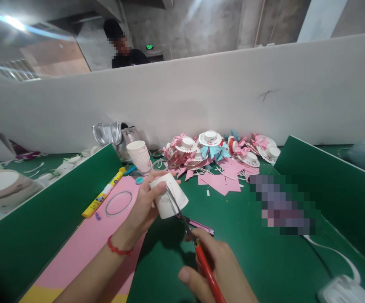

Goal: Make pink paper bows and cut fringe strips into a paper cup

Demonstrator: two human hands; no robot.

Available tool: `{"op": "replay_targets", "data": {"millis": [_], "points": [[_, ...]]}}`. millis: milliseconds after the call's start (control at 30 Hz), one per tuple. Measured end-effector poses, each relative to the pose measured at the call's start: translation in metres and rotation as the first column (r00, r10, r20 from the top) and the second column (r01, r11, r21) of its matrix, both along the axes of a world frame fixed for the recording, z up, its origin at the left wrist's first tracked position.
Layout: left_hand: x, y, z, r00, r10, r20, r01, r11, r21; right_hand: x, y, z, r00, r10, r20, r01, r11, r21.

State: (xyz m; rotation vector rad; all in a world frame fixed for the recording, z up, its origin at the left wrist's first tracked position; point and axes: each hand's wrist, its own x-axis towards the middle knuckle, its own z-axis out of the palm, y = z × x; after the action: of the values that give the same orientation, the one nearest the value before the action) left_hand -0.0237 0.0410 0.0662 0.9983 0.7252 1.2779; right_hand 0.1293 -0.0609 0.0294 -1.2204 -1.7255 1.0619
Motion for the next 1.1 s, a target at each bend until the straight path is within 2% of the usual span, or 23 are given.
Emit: {"op": "replay_targets", "data": {"millis": [67, 200, 267, 333, 467, 600, 800, 967, 1100], "points": [[-0.002, 0.0, 0.003, 1.0, 0.007, 0.026, -0.006, 1.0, -0.011, -0.001, -0.002, 0.003, 0.999, -0.036, 0.022, 0.036, 0.999, 0.003], [-0.004, 0.001, 0.009, 0.996, 0.041, 0.081, -0.038, 0.998, -0.04, 0.0, -0.006, 0.005, 0.998, 0.026, 0.049, -0.025, 0.999, -0.027], [-0.004, 0.002, 0.01, 0.994, 0.048, 0.097, -0.044, 0.998, -0.042, 0.001, -0.007, 0.003, 1.0, 0.007, 0.023, -0.006, 1.0, -0.029], [-0.004, 0.003, 0.01, 0.993, 0.04, 0.107, -0.037, 0.999, -0.033, 0.002, -0.007, 0.002, 1.0, -0.027, -0.008, 0.027, 1.0, -0.006], [-0.004, 0.003, 0.006, 0.994, 0.011, 0.104, -0.011, 1.0, -0.005, 0.001, -0.001, 0.003, 0.997, 0.05, -0.066, -0.053, 0.998, -0.033], [-0.001, 0.0, 0.004, 0.997, -0.015, 0.077, 0.015, 1.0, 0.012, 0.0, 0.004, 0.003, 0.996, 0.045, -0.072, -0.05, 0.996, -0.069], [0.003, -0.005, 0.005, 0.998, -0.041, 0.056, 0.042, 0.999, -0.008, 0.002, 0.001, 0.006, 0.997, 0.043, -0.069, -0.043, 0.999, -0.001], [0.005, -0.006, 0.006, 0.997, -0.059, 0.043, 0.06, 0.998, -0.029, 0.003, -0.002, 0.009, 0.999, -0.015, -0.033, 0.019, 0.993, 0.116], [0.005, -0.006, 0.005, 0.997, -0.068, 0.042, 0.07, 0.997, -0.039, 0.003, -0.002, 0.01, 0.997, -0.058, -0.042, 0.063, 0.989, 0.133]]}}
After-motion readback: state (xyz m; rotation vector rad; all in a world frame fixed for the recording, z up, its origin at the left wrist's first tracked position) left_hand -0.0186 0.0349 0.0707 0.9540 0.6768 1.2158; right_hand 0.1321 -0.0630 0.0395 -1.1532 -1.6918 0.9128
